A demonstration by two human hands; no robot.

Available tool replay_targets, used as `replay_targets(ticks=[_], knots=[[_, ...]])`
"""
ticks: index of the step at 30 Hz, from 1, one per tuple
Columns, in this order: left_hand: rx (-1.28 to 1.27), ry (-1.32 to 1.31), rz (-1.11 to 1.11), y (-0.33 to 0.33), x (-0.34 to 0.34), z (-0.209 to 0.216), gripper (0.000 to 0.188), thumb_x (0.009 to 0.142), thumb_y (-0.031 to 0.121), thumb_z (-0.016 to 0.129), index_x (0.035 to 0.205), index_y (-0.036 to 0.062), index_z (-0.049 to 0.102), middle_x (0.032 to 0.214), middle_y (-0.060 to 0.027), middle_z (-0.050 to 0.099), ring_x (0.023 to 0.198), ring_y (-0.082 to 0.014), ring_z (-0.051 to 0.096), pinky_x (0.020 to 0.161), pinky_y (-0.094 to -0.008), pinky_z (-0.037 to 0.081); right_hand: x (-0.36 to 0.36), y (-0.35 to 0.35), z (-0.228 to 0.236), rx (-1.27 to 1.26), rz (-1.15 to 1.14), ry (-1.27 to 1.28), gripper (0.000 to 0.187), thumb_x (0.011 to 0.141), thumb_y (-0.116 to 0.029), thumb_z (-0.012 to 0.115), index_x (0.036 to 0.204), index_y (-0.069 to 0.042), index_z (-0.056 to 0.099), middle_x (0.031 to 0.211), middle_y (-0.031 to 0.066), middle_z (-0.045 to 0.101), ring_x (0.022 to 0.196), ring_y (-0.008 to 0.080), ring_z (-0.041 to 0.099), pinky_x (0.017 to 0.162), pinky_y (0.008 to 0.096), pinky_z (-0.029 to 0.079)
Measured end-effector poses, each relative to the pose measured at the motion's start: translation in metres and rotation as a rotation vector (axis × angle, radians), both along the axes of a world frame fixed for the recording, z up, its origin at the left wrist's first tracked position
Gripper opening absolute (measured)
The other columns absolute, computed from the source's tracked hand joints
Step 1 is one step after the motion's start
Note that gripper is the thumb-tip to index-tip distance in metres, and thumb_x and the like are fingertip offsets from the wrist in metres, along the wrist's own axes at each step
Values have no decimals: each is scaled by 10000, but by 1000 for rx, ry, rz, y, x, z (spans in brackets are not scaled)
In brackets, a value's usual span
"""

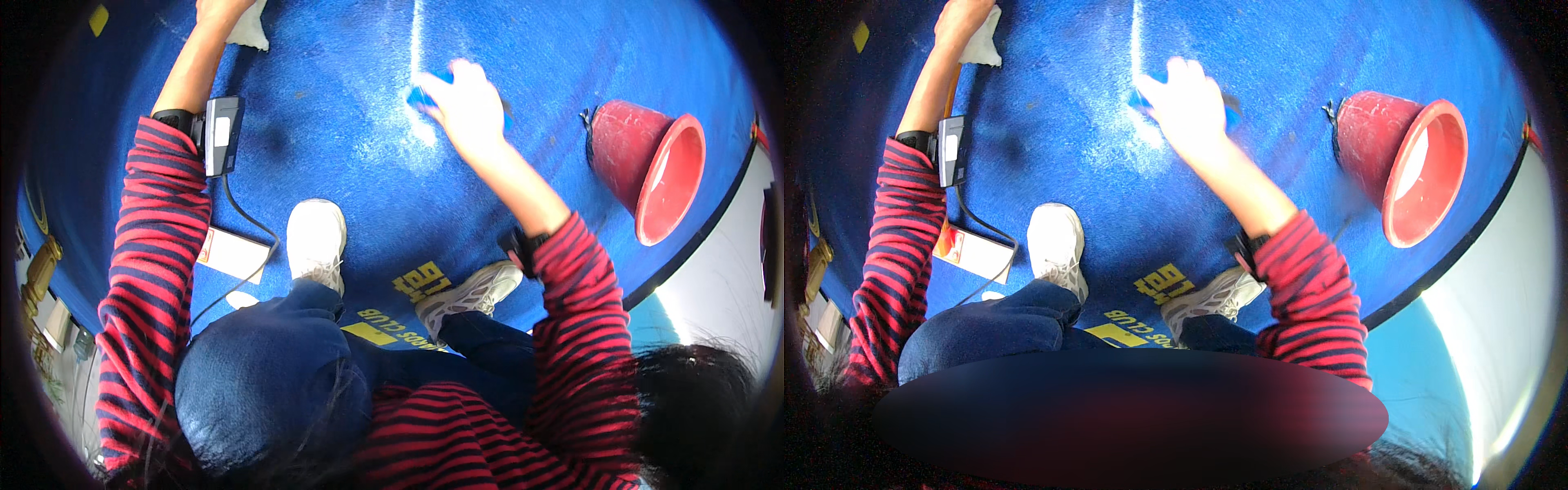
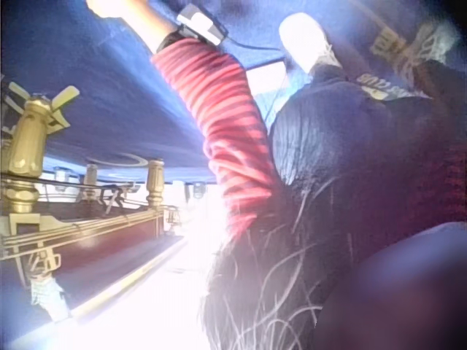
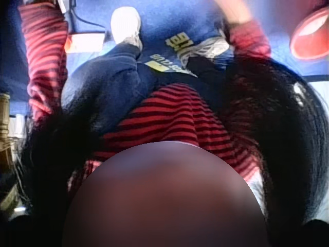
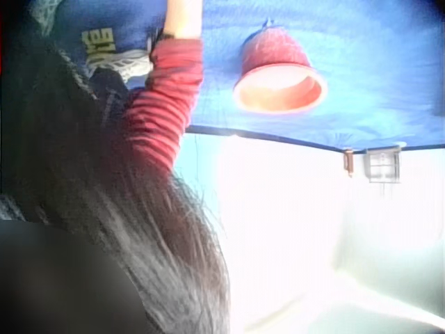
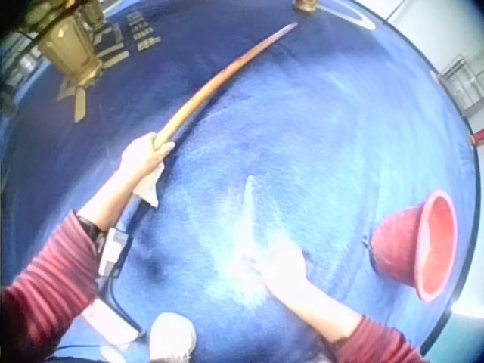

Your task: The person uses a long-handled brush and a blue cloth to scrub a white mark off a blue carpet, dipping the cloth into a red bucket of water.

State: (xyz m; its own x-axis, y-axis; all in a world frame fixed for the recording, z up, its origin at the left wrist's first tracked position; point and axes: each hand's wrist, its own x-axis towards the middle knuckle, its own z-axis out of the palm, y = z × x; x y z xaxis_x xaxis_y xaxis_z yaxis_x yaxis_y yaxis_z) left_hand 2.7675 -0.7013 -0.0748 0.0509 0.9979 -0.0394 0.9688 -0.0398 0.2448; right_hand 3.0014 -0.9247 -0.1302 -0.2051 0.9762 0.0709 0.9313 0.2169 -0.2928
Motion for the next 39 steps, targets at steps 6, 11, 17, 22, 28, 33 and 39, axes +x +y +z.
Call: replay_targets(ticks=[6, 11, 17, 22, 28, 33, 39], knots=[[15, 0, -18, 1, -4, -2, 424, 755, 474, 574, 909, 79, 581, 852, -146, 623, 839, -307, 595, 734, -398, 453, -13, 99, 1, 106, -219, 68, 230, 691, -280, 656, 881, -166, 594, 857, 115, 502, 820, 285, 516, 650, 393, 462], [45, -2, -43, -1, -8, -4, 433, 755, 483, 568, 915, 81, 583, 874, -147, 620, 849, -301, 592, 742, -394, 451, -10, 20, 21, -90, -44, -64, 283, 669, -296, 686, 930, -224, 605, 951, 156, 515, 870, 331, 536, 706, 420, 477], [-85, -31, 22, 3, 0, 1, 422, 758, 473, 573, 911, 79, 584, 837, -137, 625, 822, -303, 598, 728, -392, 456, -10, 14, 9, 21, 1, -85, 315, 653, -330, 691, 927, -207, 596, 873, 130, 502, 803, 299, 527, 660, 390, 478], [9, -3, -6, -1, -2, 1, 405, 757, 460, 578, 909, 85, 585, 835, -139, 625, 820, -304, 599, 723, -390, 457, -22, 104, 3, 32, -210, 47, 160, 710, -249, 633, 830, -147, 603, 865, 109, 512, 824, 289, 513, 662, 404, 452], [83, -28, -71, -1, -7, -2, 393, 759, 450, 581, 892, 80, 577, 829, -150, 617, 819, -317, 591, 719, -401, 451, -7, 5, 27, -173, 16, -75, 330, 680, -301, 680, 974, -200, 569, 914, 144, 501, 850, 312, 528, 667, 406, 475], [-1, -11, -24, 1, -2, -2, 396, 758, 451, 586, 887, 76, 575, 823, -150, 616, 815, -315, 590, 714, -402, 449, -10, -18, 14, -118, 68, -51, 281, 703, -288, 640, 970, -227, 576, 859, 95, 471, 832, 251, 490, 649, 369, 443], [15, -17, -13, 0, -1, 0, 398, 756, 455, 587, 895, 82, 581, 830, -141, 622, 813, -306, 597, 713, -402, 454, -31, 71, -6, 182, -106, -103, 308, 684, -362, 667, 945, -212, 601, 879, 121, 514, 820, 278, 536, 679, 368, 477]])
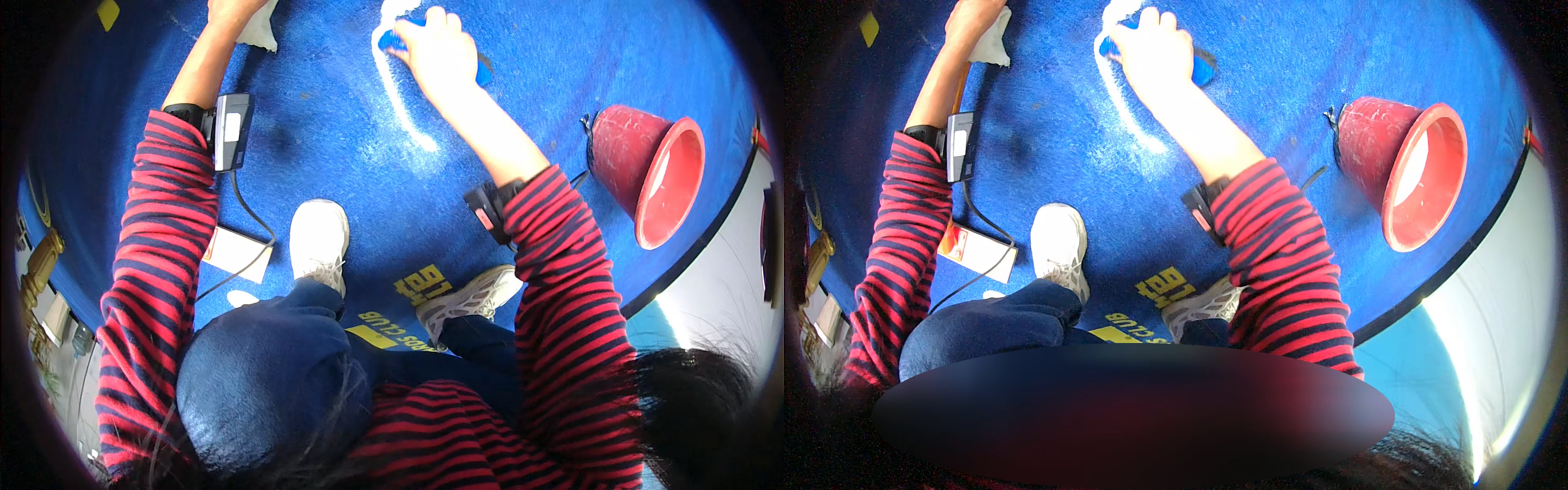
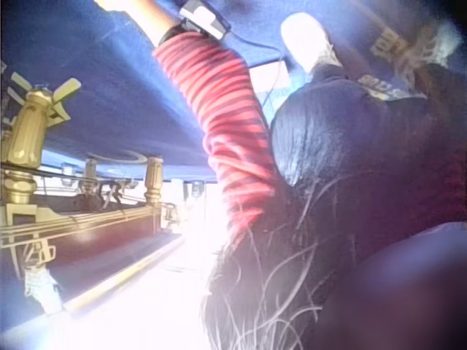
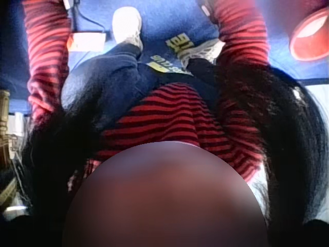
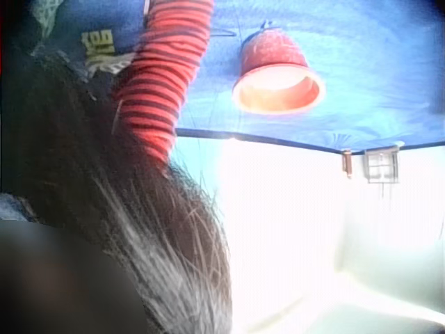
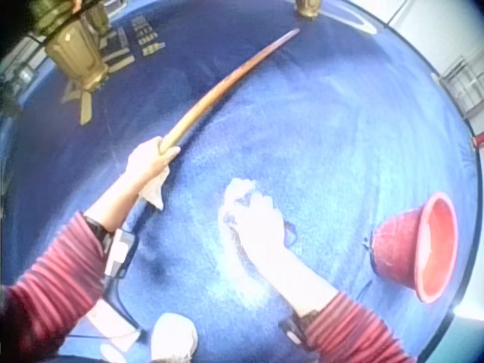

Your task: The person uses a long-handled brush and a blue cloth to scrub a white mark off a blue carpet, dipping the cloth into a red bucket of water.

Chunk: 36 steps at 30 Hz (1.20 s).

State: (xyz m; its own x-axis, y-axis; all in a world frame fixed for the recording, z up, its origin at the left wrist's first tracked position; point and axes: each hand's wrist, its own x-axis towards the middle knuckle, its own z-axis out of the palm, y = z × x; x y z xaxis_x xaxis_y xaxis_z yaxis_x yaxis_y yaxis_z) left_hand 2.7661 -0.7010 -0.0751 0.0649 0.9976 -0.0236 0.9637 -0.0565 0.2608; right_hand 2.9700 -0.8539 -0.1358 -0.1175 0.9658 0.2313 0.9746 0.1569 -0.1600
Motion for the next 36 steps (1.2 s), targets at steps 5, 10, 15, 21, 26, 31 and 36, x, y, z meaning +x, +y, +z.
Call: replay_targets(ticks=[5, 10, 15, 21, 26, 31, 36], knots=[[54, -24, -37, -3, -5, -2, 399, 757, 458, 581, 885, 80, 585, 821, -140, 624, 808, -306, 599, 716, -397, 456, 24, -24, 27, -133, 17, 133, 358, 677, -369, 677, 993, -216, 607, 971, 142, 529, 910, 307, 538, 735, 365, 476], [-41, -45, -3, -1, -1, 2, 398, 759, 455, 578, 881, 76, 579, 834, -148, 622, 823, -311, 595, 724, -400, 453, 64, -132, 48, -295, 135, 146, 402, 595, -238, 739, 970, -207, 599, 953, 146, 524, 868, 304, 530, 702, 371, 466], [8, 24, -31, -3, -3, 3, 405, 764, 450, 570, 900, 68, 563, 865, -161, 616, 855, -323, 587, 741, -410, 449, 66, -163, 24, -326, 163, 153, 374, 593, -216, 709, 942, -187, 576, 898, 125, 495, 792, 288, 503, 621, 385, 438], [13, -1, -40, 0, -7, -4, 422, 762, 458, 568, 901, 60, 558, 855, -170, 613, 847, -330, 588, 729, -411, 451, 55, -139, 20, -326, 218, 133, 324, 628, -210, 674, 932, -195, 563, 845, 99, 473, 768, 273, 491, 594, 366, 418], [3, 24, -34, 0, -4, -5, 429, 761, 466, 567, 920, 67, 567, 861, -162, 617, 850, -330, 589, 732, -408, 453, 32, -80, 11, -212, 82, 69, 357, 630, -261, 707, 963, -208, 591, 931, 124, 525, 825, 298, 519, 671, 391, 457], [25, 60, -25, 2, -2, -4, 429, 758, 465, 570, 947, 80, 581, 888, -149, 622, 870, -317, 587, 760, -395, 450, 22, -12, -5, -5, -2, -1, 324, 690, -339, 673, 983, -226, 594, 955, 119, 522, 857, 293, 527, 690, 375, 477], [32, -2, -69, -3, -11, -6, 410, 758, 459, 570, 937, 89, 576, 878, -152, 618, 864, -318, 586, 745, -399, 450, 44, -50, 22, -9, 125, 160, 300, 659, -261, 678, 944, -217, 597, 874, 96, 484, 819, 260, 499, 659, 373, 458]])
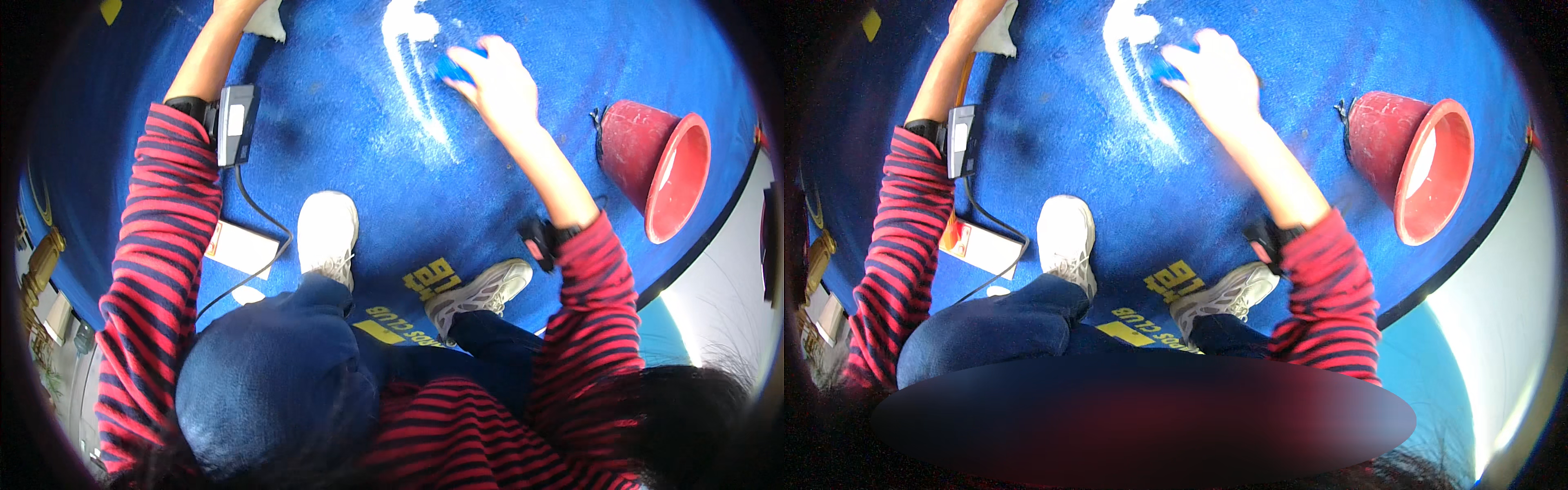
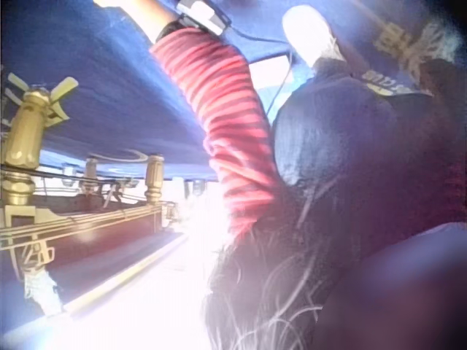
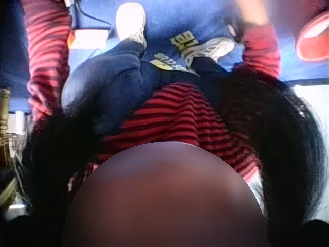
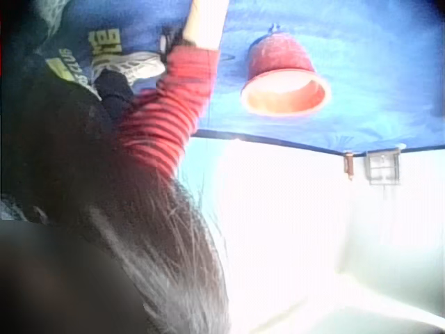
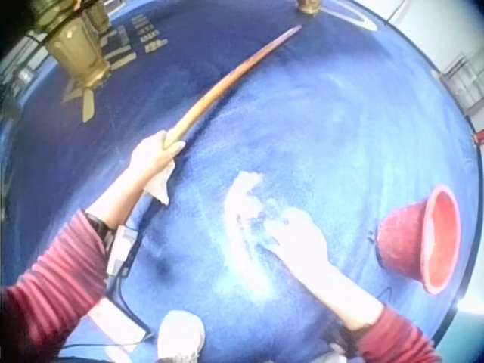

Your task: The person uses a long-handled brush and a blue cloth to scrub a white mark off a blue carpet, dipping the cloth into a red bucket of water.

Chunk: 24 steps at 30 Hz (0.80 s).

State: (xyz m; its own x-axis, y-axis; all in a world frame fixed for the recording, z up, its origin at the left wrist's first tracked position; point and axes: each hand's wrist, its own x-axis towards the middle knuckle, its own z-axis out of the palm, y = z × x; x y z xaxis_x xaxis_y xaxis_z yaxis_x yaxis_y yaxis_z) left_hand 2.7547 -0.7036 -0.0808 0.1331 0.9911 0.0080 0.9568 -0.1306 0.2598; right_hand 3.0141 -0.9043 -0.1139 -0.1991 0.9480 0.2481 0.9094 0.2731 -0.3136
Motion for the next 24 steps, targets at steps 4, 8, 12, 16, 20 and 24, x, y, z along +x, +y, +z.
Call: replay_targets(ticks=[4, 8, 12, 16, 20, 24], knots=[[0, -22, 4, -2, 5, 3, 396, 762, 448, 570, 912, 82, 566, 850, -155, 612, 847, -328, 583, 726, -411, 448, 40, -57, 13, -240, 111, -149, 326, 646, -289, 681, 952, -215, 598, 895, 97, 491, 838, 258, 499, 666, 372, 459], [32, 41, -6, -2, 10, 8, 398, 761, 444, 574, 902, 72, 563, 834, -154, 611, 834, -329, 584, 720, -416, 448, 54, -54, -2, -246, 179, -188, 313, 641, -289, 675, 937, -217, 602, 893, 83, 493, 840, 254, 498, 661, 369, 457], [-3, 50, 58, 1, 13, 6, 399, 764, 438, 571, 918, 69, 574, 844, -158, 617, 840, -322, 590, 734, -408, 453, 41, -16, -7, -204, 111, -196, 260, 664, -311, 661, 899, -208, 616, 884, 70, 495, 853, 246, 509, 661, 356, 468], [-7, 84, 37, 1, 11, 5, 404, 765, 444, 570, 940, 80, 582, 863, -152, 622, 851, -316, 593, 741, -405, 456, 23, 43, -11, -60, 95, -130, 320, 694, -361, 655, 967, -200, 610, 976, 81, 540, 916, 274, 533, 722, 374, 477], [-8, 42, 46, 2, 11, 4, 409, 760, 444, 577, 938, 76, 574, 870, -166, 616, 848, -323, 591, 739, -404, 454, 15, 85, -18, -92, -10, -88, 215, 711, -295, 623, 878, -160, 611, 876, 106, 511, 860, 293, 497, 716, 404, 442], [-9, 5, 11, 0, 4, 1, 405, 756, 450, 579, 919, 79, 572, 860, -161, 616, 846, -324, 589, 737, -405, 454, 33, 43, 4, -61, 56, -110, 352, 689, -356, 666, 993, -186, 613, 986, 104, 544, 931, 281, 538, 753, 384, 469]])
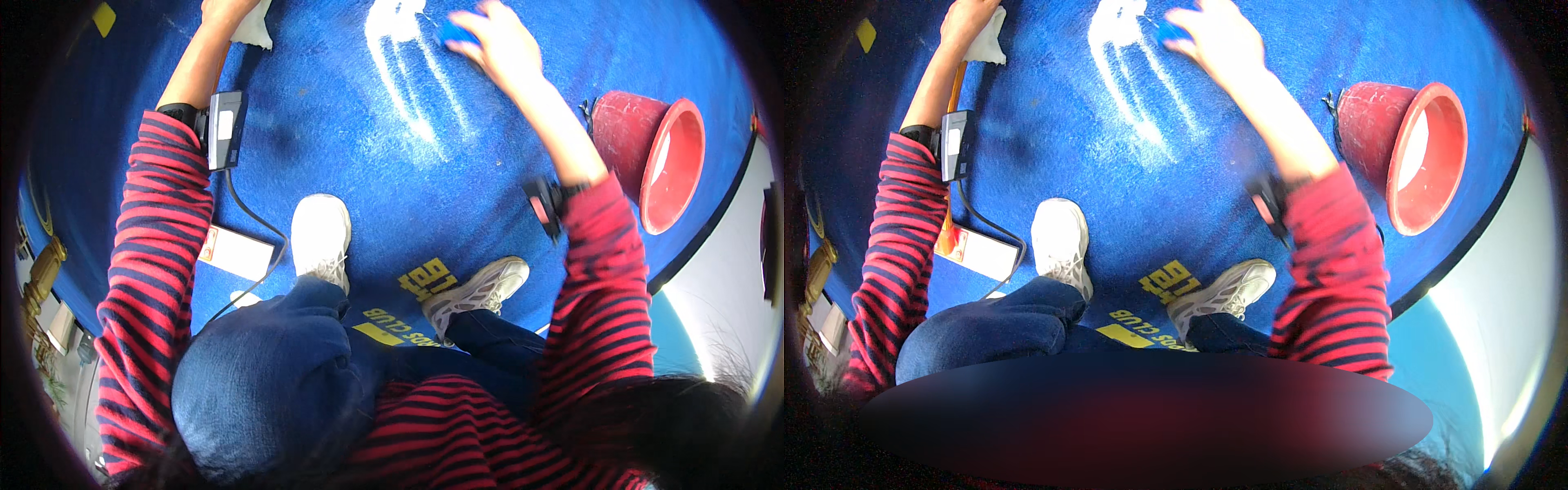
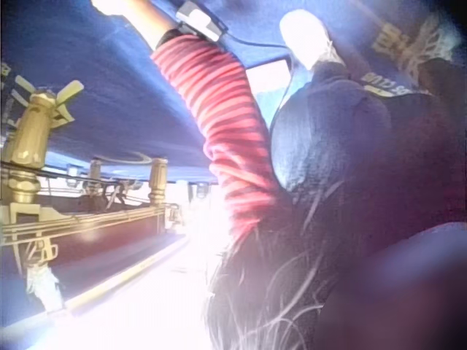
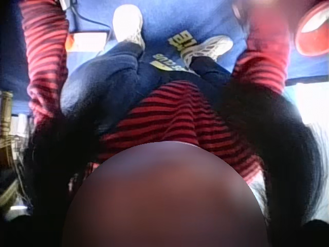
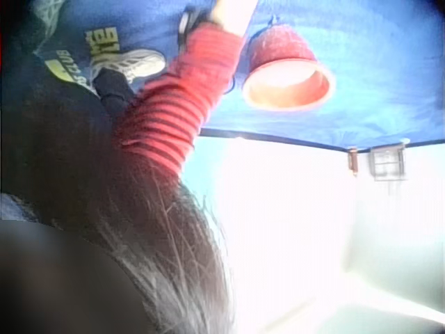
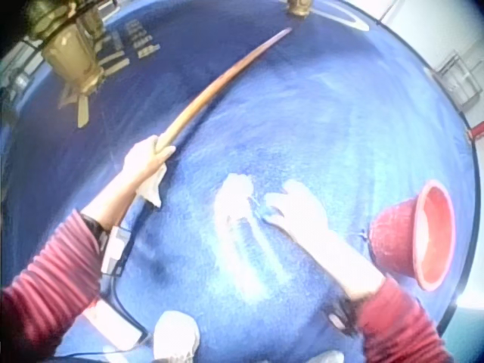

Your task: The person uses a long-handled brush and a blue cloth to scrub a white mark off a blue carpet, dipping the cloth into a red bucket of water.

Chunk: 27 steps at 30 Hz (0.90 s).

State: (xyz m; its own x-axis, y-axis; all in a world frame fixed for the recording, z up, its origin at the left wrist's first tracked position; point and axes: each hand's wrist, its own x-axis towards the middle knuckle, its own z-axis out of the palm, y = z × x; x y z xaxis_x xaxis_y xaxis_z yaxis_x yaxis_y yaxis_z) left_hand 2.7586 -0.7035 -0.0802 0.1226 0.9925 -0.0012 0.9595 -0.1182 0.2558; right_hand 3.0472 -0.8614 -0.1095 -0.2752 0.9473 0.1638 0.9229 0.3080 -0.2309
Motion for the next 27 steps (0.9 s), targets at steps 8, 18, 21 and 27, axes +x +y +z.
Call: replay_targets(ticks=[8, 18, 21, 27], knots=[[19, 95, 79, 1, 11, 3, 410, 757, 442, 581, 903, 60, 574, 865, -165, 616, 852, -322, 589, 743, -403, 456, -1, -75, -15, -222, -10, -84, 339, 636, -293, 700, 956, -230, 607, 978, 118, 537, 882, 282, 533, 702, 364, 470], [8, 29, 27, -1, 7, 5, 359, 760, 415, 582, 886, 78, 581, 810, -148, 620, 808, -309, 598, 719, -404, 459, -41, 44, 0, -146, -74, -5, 235, 718, -284, 614, 903, -140, 599, 909, 118, 532, 856, 292, 520, 683, 419, 446], [-5, -22, 19, -3, 3, 4, 355, 761, 418, 581, 870, 80, 575, 808, -145, 616, 808, -311, 594, 717, -406, 456, -18, -16, 13, -40, -46, 26, 309, 679, -300, 683, 965, -207, 608, 986, 130, 528, 936, 306, 524, 743, 384, 467], [-15, 55, 51, 0, 10, 7, 350, 769, 416, 580, 855, 77, 566, 803, -140, 616, 806, -311, 592, 710, -405, 454, -11, -118, 1, -341, 5, -42, 368, 604, -256, 727, 943, -208, 593, 933, 122, 522, 848, 295, 521, 674, 388, 457]])
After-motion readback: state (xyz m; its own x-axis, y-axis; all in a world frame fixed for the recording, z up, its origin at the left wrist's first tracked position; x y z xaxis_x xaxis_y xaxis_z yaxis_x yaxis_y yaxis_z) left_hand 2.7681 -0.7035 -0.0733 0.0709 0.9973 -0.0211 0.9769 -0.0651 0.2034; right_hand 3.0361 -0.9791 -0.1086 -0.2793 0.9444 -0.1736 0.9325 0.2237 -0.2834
